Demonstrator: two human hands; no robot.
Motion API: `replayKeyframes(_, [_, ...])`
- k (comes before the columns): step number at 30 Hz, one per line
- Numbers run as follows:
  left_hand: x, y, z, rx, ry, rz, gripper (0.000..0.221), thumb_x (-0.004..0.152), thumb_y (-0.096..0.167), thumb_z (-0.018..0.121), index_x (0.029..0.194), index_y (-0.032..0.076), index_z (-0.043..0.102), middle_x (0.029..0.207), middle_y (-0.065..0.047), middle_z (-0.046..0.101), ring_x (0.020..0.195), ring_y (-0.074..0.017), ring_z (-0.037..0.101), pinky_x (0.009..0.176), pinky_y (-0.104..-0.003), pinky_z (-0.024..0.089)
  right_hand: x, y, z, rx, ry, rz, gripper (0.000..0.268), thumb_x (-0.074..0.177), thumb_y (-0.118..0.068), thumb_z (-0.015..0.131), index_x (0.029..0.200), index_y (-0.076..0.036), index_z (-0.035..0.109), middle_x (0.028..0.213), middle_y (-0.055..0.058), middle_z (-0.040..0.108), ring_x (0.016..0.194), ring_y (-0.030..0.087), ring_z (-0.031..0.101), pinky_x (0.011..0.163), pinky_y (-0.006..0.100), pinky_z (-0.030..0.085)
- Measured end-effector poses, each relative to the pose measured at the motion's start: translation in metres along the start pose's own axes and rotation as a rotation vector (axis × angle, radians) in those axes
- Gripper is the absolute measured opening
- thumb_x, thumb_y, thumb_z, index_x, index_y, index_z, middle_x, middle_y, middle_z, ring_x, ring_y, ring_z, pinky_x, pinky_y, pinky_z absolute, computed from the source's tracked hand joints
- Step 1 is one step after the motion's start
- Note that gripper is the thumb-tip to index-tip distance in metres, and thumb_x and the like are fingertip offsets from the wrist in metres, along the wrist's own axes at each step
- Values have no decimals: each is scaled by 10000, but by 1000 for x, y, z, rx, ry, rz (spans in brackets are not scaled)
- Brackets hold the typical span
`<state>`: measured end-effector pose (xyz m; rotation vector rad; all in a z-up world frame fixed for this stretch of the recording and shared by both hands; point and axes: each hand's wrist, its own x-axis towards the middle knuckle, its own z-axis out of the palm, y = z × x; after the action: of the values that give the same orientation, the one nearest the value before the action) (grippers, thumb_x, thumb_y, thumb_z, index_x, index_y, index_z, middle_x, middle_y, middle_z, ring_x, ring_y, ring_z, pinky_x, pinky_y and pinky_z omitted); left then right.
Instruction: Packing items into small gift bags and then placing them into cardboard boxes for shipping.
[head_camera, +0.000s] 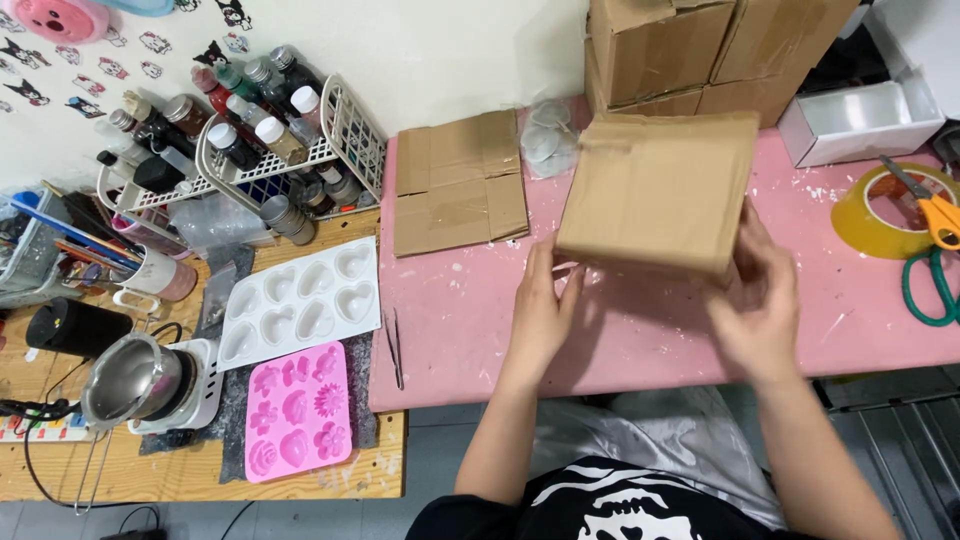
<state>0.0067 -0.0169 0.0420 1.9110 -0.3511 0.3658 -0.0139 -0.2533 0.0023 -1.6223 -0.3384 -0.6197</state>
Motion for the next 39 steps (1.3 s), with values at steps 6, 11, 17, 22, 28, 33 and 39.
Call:
replayKeyframes(6, [-10, -57, -2, 141, -52, -24, 529, 930, -51, 522, 1455, 2, 498, 1387, -255, 596, 1308, -424, 565, 1102, -453, 438, -58, 41, 8, -441, -74, -299, 544, 802, 2, 694, 1291, -119, 488, 1653, 155, 365, 1583, 392, 299, 1339, 579, 212])
replayKeyframes(11, [-12, -105, -18, 293, 75, -92, 444, 963, -2, 496, 1405, 15, 540, 1388, -240, 590, 1300, -417, 543, 1117, -448, 437, -78, 8, 23, -547, -221, -385, 533, 727, -187, 801, 1204, -123, 571, 1503, 99, 478, 1461, 346, 370, 1239, 606, 207])
replayKeyframes(17, [-11, -16, -53, 281, 397, 70, 329, 1093, 140, 449, 1397, 66, 553, 1422, -156, 567, 1417, -325, 486, 1213, -470, 361, -67, 8, 10, -356, -137, -434, 300, 892, -148, 719, 1168, -120, 603, 1329, 89, 637, 1311, 272, 591, 1132, 480, 471])
replayKeyframes(22, [8, 44, -55, 347, 101, 443, 374, 1045, 302, 489, 1365, 134, 584, 1424, -64, 594, 1445, -281, 466, 1275, -494, 284, 22, -68, 28, -356, -270, -214, 287, 1012, -99, 588, 1295, -51, 598, 1355, 162, 660, 1328, 305, 620, 1126, 431, 500])
replayKeyframes(28, [29, 12, -47, 685, -99, 438, 271, 964, 397, 673, 1039, 137, 674, 1131, -20, 645, 1246, -212, 584, 1289, -604, 169, 68, -38, 52, -689, -631, -284, 453, 963, -266, 643, 1345, -24, 605, 1275, 162, 647, 1327, 387, 522, 1134, 547, 339])
replayKeyframes(33, [6, -17, -61, 455, -16, 393, 181, 977, 325, 656, 935, 151, 629, 1020, 7, 662, 1068, -202, 643, 1255, -513, 319, 53, 15, 14, -293, -339, -362, 161, 986, -249, 682, 973, -89, 676, 1115, 85, 566, 1161, 279, 574, 1228, 517, 427])
replayKeyframes(39, [-21, 8, -78, 134, -292, -353, 434, 866, 482, 718, 1162, 176, 631, 1181, 9, 676, 1008, -207, 716, 970, -489, 567, 45, 11, -35, -55, -413, 126, 274, 1011, -235, 709, 799, -63, 722, 1056, 43, 701, 1244, 241, 677, 1013, 398, 529])
